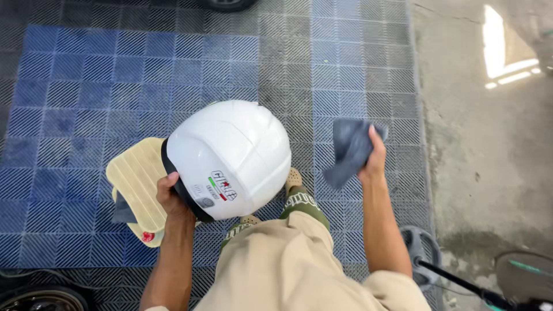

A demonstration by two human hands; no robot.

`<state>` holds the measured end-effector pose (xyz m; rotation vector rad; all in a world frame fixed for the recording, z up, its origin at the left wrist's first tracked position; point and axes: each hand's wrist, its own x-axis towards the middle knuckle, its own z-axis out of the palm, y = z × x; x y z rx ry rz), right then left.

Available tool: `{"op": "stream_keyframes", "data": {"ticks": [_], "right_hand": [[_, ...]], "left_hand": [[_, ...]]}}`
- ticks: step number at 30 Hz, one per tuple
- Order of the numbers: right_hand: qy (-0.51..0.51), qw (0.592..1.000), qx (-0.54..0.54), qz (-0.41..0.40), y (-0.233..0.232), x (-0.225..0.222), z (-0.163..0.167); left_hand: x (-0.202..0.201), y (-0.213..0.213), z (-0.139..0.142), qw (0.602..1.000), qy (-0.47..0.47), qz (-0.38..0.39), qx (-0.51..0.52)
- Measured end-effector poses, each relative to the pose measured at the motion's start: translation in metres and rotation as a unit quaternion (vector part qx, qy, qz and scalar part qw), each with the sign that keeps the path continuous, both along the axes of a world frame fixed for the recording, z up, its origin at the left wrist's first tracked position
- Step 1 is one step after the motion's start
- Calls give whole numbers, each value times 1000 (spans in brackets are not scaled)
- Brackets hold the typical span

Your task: The person wipes a white motorcycle helmet with a gray cloth, rotating it to clean multiple sides. The person then uses a blue sponge to rub the helmet's surface before placing it on a stool.

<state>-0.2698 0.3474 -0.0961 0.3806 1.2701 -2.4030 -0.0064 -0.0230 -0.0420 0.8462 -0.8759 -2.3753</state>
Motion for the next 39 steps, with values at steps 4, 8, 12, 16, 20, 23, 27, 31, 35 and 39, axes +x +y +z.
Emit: {"op": "stream_keyframes", "data": {"ticks": [4, 8, 12, 16, 20, 23, 27, 31, 35, 39], "right_hand": [[-24, 998, -44, 41, -35, 58, 1], [238, 956, 88, 146, -79, 91, 3], [-38, 966, -70, 248, -82, -34, 18], [-18, 951, 0, 308, -97, -93, 66], [434, 843, 163, 272, -62, -43, 119], [555, 727, 240, 325, -34, -27, 110], [448, 797, 107, 390, -72, -102, 53], [136, 772, 316, 535, -157, -167, 29], [271, 779, 269, 497, -144, -136, 50], [485, 670, 242, 506, -91, -91, 67]], "left_hand": [[-38, -12, 34, 993, 109, -16, 45], [-65, 25, 41, 994, 113, -3, -8], [-57, 37, 27, 985, 151, -62, -57], [-50, 38, 16, 948, -20, -105, -299], [-61, 50, 21, 949, -8, -115, -293], [-73, 73, 20, 928, -54, -129, -346], [-93, 79, 27, 836, -98, -227, -491], [-105, 90, 43, 720, -185, -236, -626], [-130, 102, 25, 752, -257, -239, -558], [-146, 115, -2, 730, -157, -174, -642]]}}
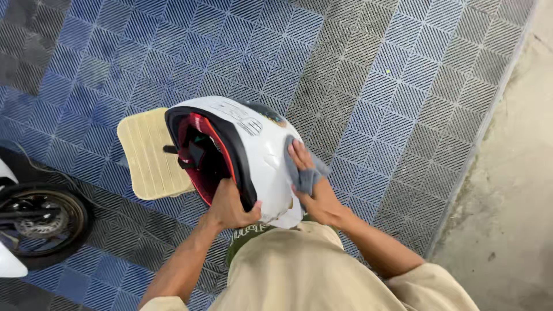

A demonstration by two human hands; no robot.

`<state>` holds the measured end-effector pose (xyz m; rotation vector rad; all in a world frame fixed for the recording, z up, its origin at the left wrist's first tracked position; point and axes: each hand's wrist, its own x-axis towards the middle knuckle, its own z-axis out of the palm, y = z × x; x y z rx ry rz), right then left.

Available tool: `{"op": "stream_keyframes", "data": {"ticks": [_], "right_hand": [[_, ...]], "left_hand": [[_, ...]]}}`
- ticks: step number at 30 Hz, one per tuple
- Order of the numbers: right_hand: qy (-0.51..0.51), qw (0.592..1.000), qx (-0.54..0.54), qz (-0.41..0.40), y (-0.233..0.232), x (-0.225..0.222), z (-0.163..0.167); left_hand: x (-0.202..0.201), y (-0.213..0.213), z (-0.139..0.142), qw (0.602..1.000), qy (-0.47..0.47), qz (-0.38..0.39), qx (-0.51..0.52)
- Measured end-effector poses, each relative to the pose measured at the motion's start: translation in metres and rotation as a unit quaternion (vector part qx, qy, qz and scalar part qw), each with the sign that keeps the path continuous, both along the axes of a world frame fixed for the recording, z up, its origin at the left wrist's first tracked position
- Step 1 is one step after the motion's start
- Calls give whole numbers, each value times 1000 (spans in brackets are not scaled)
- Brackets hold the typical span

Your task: The person wipes a white motorcycle helmet with a gray cloth, rotating it to clean multiple sides. The person then uses a blue sponge to rub the helmet's surface before placing it on a stool.

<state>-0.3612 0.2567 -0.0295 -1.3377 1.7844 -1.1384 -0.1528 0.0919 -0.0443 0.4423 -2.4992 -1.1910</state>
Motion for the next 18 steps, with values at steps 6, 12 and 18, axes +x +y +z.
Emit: {"op": "stream_keyframes", "data": {"ticks": [6, 12, 18], "right_hand": [[57, 986, -23, 157, -86, -37, 10], [75, 922, 245, 290, -279, -20, 23], [106, 904, 311, 273, -250, -25, -1]], "left_hand": [[11, 11, 0, 997, -48, -62, -13], [18, 25, -5, 995, -63, -81, 10], [21, 22, -40, 998, -31, 38, 49]]}}
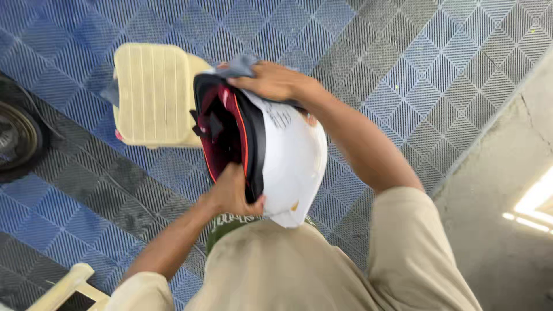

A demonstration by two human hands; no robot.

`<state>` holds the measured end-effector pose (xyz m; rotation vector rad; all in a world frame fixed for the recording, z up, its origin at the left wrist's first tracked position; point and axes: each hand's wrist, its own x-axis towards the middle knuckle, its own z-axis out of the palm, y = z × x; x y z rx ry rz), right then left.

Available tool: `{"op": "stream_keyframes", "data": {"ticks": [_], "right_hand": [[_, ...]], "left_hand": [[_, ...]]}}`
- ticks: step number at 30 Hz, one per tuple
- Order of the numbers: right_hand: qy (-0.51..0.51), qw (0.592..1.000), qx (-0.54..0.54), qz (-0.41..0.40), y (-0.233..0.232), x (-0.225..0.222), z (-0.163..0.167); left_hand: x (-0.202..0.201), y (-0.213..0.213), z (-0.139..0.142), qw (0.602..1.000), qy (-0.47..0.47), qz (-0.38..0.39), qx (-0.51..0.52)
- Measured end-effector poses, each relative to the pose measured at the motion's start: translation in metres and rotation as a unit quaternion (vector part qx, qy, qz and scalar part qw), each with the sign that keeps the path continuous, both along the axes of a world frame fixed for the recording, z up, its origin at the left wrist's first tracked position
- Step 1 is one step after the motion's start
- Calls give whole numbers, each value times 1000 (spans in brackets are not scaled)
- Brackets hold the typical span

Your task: The person wipes a white motorcycle helmet with a gray cloth, rotating it to clean multiple sides. The person then uses a blue sponge to rub the helmet's surface before placing it on a stool.

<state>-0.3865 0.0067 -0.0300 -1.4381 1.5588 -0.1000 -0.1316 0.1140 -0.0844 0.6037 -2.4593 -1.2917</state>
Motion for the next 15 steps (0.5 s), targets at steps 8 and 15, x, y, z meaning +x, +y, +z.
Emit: {"op": "stream_keyframes", "data": {"ticks": [8, 15], "right_hand": [[-11, 939, -344, -30, 243, 45, 8], [-494, 480, -45, -724, 291, 69, -112]], "left_hand": [[-16, -13, -1, 990, 69, 64, 109], [-16, -14, 38, 994, -1, -112, -15]]}}
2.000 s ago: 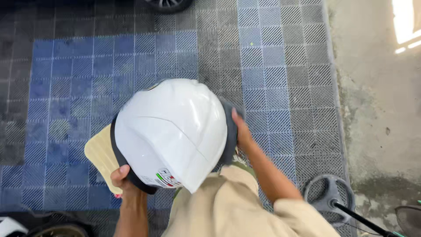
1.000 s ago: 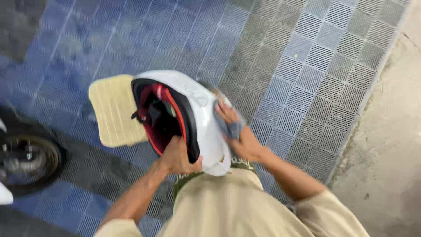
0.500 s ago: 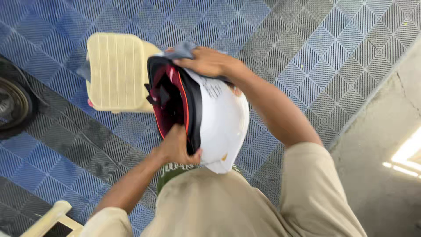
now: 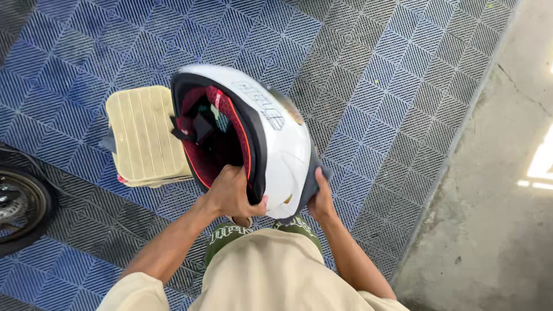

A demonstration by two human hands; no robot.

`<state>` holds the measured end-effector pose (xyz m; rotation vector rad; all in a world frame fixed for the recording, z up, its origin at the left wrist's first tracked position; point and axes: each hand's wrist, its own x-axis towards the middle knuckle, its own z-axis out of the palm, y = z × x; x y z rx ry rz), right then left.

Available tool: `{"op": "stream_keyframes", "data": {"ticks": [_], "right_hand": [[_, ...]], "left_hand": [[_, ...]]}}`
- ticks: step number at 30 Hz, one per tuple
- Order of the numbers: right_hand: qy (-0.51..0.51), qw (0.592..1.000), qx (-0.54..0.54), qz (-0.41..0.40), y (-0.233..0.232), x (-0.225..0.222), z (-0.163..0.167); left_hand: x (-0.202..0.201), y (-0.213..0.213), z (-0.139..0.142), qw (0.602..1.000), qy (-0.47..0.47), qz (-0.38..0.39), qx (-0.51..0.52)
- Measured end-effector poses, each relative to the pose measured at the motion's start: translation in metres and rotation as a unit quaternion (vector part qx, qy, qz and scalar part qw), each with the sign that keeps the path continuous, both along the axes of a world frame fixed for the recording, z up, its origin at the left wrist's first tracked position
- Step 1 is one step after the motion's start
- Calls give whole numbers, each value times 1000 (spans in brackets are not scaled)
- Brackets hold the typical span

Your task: The person wipes a white motorcycle helmet with a gray cloth, rotating it to clean multiple sides. The person then uses a blue sponge to rub the helmet's surface before placing it on a stool.

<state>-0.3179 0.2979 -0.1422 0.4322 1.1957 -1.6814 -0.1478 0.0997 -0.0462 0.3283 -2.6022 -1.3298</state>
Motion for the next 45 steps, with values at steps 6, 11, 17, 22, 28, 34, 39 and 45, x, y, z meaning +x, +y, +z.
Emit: {"op": "stream_keyframes", "data": {"ticks": [6, 11, 17, 22, 28, 34, 39, 45], "right_hand": [[-45, 959, -278, 40, -43, 3, -14], [-19, 948, -316, 36, -64, -2, 0], [-14, 941, -334, 42, -79, -11, 1], [13, 945, -325, -17, -64, -24, -14], [28, 948, -316, -11, -47, -42, -35], [53, 967, -246, 38, -54, -86, -21], [334, 895, -210, 208, -59, -93, -11], [520, 842, -22, 143, -22, 7, -6]], "left_hand": [[14, -1, 85, 943, -9, -256, -211], [28, -17, 146, 976, 127, 22, 175], [-5, -21, 134, 791, 146, 135, 579], [-17, -41, 108, 740, 112, 309, 587], [-11, -53, 75, 710, 114, 247, 650], [-8, -48, 46, 665, 177, 219, 692], [-17, -43, 27, 654, 194, 239, 691], [-31, -44, 19, 632, 243, 199, 709]]}}
